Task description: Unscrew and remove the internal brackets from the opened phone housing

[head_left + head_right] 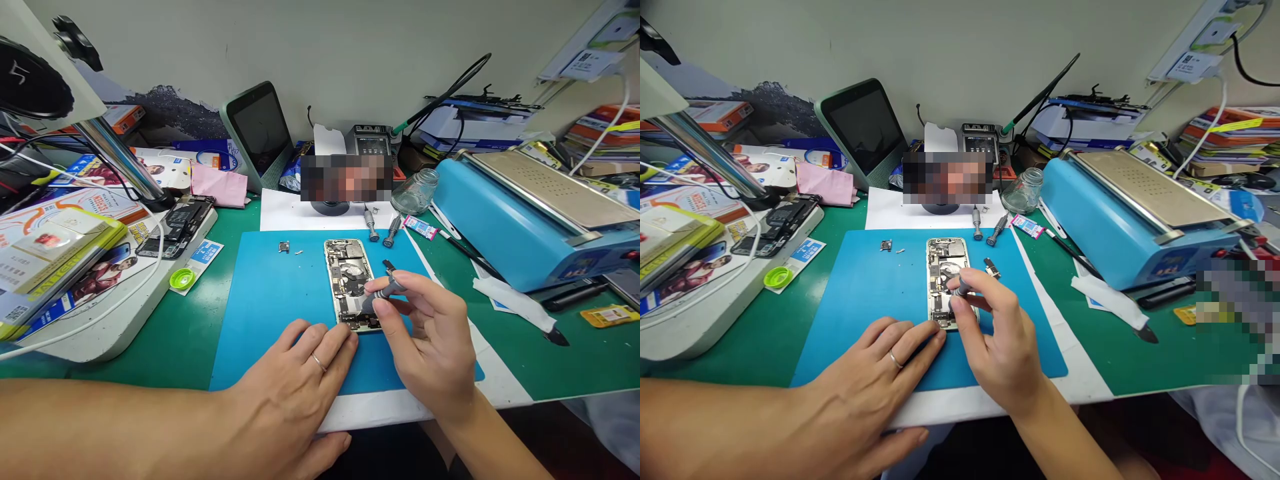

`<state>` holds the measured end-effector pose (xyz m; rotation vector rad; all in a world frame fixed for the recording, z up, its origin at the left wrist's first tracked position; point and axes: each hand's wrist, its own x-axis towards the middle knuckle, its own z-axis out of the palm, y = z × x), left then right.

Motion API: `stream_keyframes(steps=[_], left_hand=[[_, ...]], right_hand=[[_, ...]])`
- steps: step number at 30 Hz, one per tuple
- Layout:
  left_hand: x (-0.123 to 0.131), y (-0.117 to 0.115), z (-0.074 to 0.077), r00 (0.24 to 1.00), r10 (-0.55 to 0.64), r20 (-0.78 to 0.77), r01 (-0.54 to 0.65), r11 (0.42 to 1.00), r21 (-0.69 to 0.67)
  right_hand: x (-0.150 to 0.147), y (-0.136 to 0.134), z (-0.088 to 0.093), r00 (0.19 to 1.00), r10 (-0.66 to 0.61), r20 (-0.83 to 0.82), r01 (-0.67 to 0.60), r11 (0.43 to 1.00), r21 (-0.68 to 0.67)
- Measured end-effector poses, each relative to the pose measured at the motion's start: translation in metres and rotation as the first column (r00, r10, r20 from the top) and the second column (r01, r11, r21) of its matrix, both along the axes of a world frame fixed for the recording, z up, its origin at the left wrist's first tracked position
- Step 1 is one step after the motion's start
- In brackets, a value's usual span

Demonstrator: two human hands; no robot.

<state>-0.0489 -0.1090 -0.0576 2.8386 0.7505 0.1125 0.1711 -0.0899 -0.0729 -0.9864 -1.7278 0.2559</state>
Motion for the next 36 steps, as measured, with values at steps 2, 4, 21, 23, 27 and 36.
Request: stream_keyframes(steps=[2, 4, 21, 23, 27, 36], left_hand=[[0.000, 0.000, -0.001, 1.000, 0.000, 0.003, 0.000, 1.000, 0.007], [0.001, 0.000, -0.001, 1.000, 0.003, 0.005, -0.003, 1.000, 0.012], [0.000, 0.003, -0.019, 0.999, -0.039, 0.020, 0.036, 0.988, 0.148], [0.000, 0.003, -0.022, 0.999, -0.047, 0.020, 0.042, 0.984, 0.175], [-0.001, 0.005, -0.024, 0.998, -0.055, -0.001, 0.054, 0.974, 0.221], [-0.002, 0.004, -0.025, 0.998, -0.051, 0.047, 0.038, 0.966, 0.256]], right_hand=[[0.000, 0.000, -0.001, 1.000, 0.008, -0.005, -0.008, 1.000, 0.001], [0.001, 0.000, -0.001, 1.000, 0.007, -0.009, -0.007, 1.000, 0.001], [0.070, 0.067, 0.034, 0.933, -0.287, 0.215, 0.265, 0.956, 0.126], [0.084, 0.088, 0.032, 0.899, -0.277, 0.340, 0.251, 0.961, 0.121], [0.106, 0.110, 0.021, 0.846, -0.210, 0.490, 0.190, 0.978, 0.090], [0.118, 0.108, 0.008, 0.825, -0.054, 0.563, 0.115, 0.991, -0.073]])
